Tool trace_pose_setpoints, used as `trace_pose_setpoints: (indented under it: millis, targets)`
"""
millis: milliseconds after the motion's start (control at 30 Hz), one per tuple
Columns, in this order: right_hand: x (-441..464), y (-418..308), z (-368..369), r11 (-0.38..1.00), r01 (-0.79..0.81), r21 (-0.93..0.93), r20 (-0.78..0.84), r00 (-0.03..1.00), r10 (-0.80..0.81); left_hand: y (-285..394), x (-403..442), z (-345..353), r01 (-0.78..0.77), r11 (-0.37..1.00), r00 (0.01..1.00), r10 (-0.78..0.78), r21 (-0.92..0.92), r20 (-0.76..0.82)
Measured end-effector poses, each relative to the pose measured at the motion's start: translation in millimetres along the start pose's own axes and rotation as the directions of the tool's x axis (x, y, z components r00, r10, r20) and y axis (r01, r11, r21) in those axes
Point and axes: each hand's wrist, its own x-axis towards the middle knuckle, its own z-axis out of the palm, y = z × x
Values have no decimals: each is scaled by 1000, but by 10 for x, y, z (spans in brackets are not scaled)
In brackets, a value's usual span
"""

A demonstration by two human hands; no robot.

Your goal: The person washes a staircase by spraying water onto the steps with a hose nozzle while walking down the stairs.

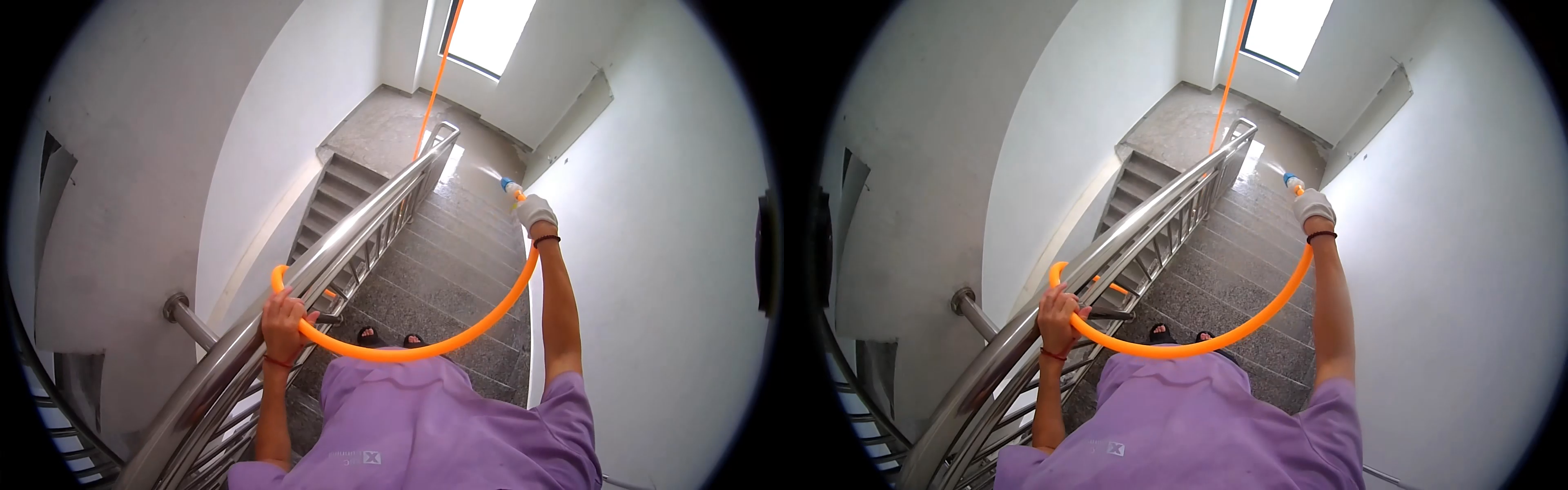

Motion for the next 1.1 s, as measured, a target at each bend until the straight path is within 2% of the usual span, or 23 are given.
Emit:
trace_pose_setpoints:
  millis: [167, 433, 533, 633, 700, 800, 933, 1000, 1033, 1100]
  targets:
    - [205, 141, 24, 1000, 27, 7, -110, 994, -26, 9, 7, -16, -3, 1000, 1000, 3, -8, -8]
    - [217, 191, -33, 997, -56, 47, -118, 991, 62, 5, 13, -37, -3, 999, 1000, 4, -36, 4]
    - [155, 195, -37, 997, -43, 68, -131, 990, 52, -3, 4, -38, -7, 999, 1000, 7, -34, 3]
    - [5, 132, -6, 1000, 18, 6, -99, 995, -17, -8, 14, -53, -9, 999, 1000, 9, -40, 5]
    - [-263, 13, -13, 968, 231, -94, -37, 971, -235, -17, 6, -69, -3, 999, 1000, 4, -44, 8]
    - [-752, -210, -95, 920, 383, -87, 65, 923, -378, -27, 9, -79, -10, 999, 1000, 11, -49, 22]
    - [-1280, -435, -243, 867, 488, -101, 109, 871, -478, -26, 1, -94, -11, 999, 998, 15, -50, 65]
    - [-1496, -487, -340, 803, 595, -42, 199, 792, -577, -20, -1, -98, -11, 999, 997, 14, -42, 75]
    - [-1620, -511, -407, 799, 600, -38, 201, 788, -582, -12, -5, -106, 4, 999, 995, 0, -40, 97]
    - [-1879, -549, -564, 703, 711, -8, 314, 669, -673, 5, -14, -122, 26, 999, 993, -22, -32, 119]
